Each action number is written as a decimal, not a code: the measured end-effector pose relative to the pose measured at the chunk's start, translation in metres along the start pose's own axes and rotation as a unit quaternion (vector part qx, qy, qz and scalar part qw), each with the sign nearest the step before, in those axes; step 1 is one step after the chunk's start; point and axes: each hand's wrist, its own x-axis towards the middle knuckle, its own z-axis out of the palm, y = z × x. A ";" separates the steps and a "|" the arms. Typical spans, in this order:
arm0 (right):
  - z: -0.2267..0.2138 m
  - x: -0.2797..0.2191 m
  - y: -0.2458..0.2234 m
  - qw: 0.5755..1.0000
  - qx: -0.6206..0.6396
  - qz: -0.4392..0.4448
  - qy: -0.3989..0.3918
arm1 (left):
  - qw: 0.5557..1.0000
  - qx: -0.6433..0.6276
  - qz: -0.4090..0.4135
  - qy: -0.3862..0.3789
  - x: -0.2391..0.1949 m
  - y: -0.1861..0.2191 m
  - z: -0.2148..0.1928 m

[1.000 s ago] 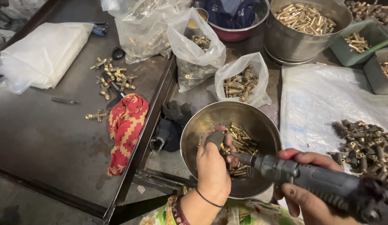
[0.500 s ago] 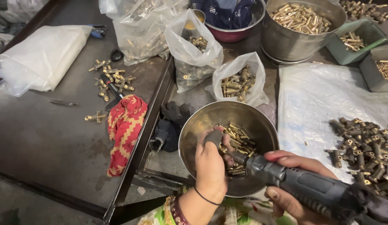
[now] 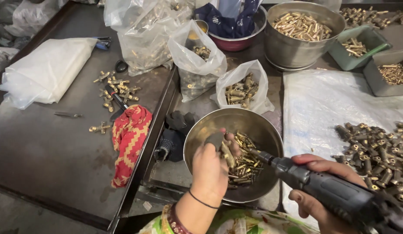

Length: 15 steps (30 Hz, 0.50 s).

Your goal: Assembling small brass valve components using a power screwdriver on a workbench.

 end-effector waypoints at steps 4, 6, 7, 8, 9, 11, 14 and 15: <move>-0.003 -0.006 -0.014 1.000 -0.004 -0.006 0.000 | 0.998 0.042 0.026 -0.046 -0.007 0.020 0.016; -0.003 -0.005 -0.021 1.000 -0.006 -0.018 -0.007 | 0.997 0.037 0.005 -0.063 -0.002 0.015 0.005; -0.003 -0.004 -0.024 0.999 -0.009 -0.030 -0.012 | 0.996 0.032 -0.018 -0.082 0.001 0.012 0.000; -0.006 -0.002 -0.023 0.999 -0.009 -0.030 -0.012 | 0.996 0.032 -0.017 -0.082 0.000 0.010 -0.001; -0.009 -0.001 -0.022 0.998 0.004 -0.042 -0.052 | 0.996 0.037 -0.038 -0.076 -0.001 0.007 -0.003; -0.011 -0.001 -0.021 0.994 0.016 -0.053 -0.091 | 0.995 0.040 -0.060 -0.070 -0.003 0.004 -0.002; -0.007 -0.002 -0.021 0.990 -0.034 -0.089 -0.100 | 0.993 0.087 -0.062 -0.054 -0.007 0.002 0.002; -0.006 -0.002 -0.019 0.989 -0.046 -0.093 -0.109 | 0.992 0.083 -0.061 -0.070 -0.006 0.001 0.001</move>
